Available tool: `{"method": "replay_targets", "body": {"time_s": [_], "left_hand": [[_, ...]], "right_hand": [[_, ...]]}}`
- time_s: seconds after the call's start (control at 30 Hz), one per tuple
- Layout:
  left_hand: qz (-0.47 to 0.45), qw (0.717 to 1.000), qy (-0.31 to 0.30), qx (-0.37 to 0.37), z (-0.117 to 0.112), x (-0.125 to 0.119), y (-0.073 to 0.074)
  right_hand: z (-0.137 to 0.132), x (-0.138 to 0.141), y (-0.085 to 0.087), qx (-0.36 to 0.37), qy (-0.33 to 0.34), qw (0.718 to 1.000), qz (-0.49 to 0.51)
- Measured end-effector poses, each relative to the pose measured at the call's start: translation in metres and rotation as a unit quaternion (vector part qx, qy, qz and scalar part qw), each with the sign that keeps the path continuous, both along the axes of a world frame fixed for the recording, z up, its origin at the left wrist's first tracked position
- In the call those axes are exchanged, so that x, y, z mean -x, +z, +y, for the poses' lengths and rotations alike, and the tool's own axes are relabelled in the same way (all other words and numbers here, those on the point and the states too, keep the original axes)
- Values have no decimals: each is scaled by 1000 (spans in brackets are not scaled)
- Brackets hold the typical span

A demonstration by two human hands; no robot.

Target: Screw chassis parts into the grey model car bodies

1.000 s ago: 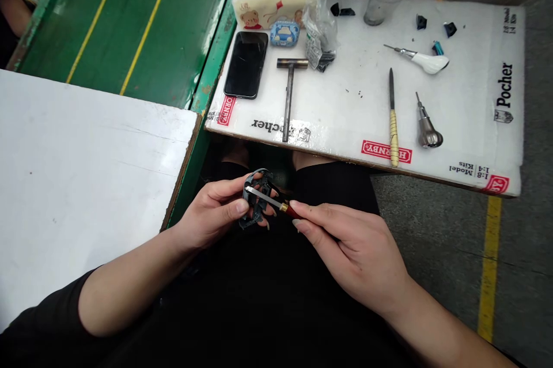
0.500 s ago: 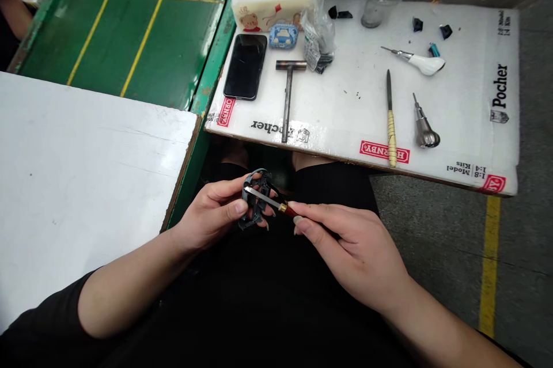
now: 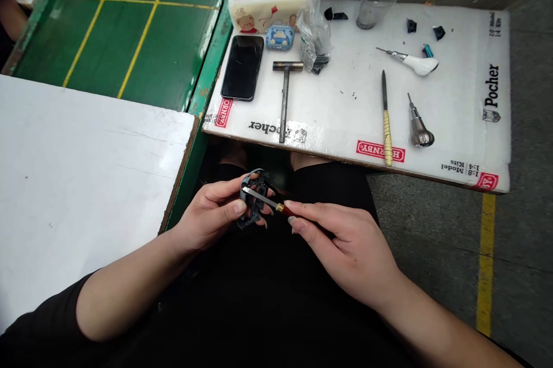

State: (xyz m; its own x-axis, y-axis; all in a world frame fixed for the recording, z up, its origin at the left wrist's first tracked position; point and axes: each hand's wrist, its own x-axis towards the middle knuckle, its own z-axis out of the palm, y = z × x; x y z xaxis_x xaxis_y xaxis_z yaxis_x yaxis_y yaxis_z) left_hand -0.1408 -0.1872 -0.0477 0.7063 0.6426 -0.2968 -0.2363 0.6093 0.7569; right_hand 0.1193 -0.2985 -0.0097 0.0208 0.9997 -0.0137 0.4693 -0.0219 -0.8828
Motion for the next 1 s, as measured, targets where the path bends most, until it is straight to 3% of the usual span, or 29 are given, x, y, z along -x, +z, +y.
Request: {"method": "replay_targets", "body": {"time_s": [0.17,0.3,0.43,0.57,0.73,0.87,1.0], "left_hand": [[6,1000,-3,-3,0,0,2],[-5,1000,3,-10,-1,0,1],[28,999,12,-23,-2,1,0],[33,999,7,-36,-2,1,0],[45,998,6,-44,-2,1,-1],[46,997,-3,-58,-2,3,-3],[55,997,-7,-61,-2,5,-5]], "right_hand": [[2,1,0,4,-11,1000,8],[4,1,-1,81,-11,993,80],[4,2,-4,52,-31,996,58],[4,3,-7,146,-21,977,152],[2,4,-7,52,-37,995,82],[2,3,-9,124,-17,979,162],[0,3,-11,95,-41,986,132]]}}
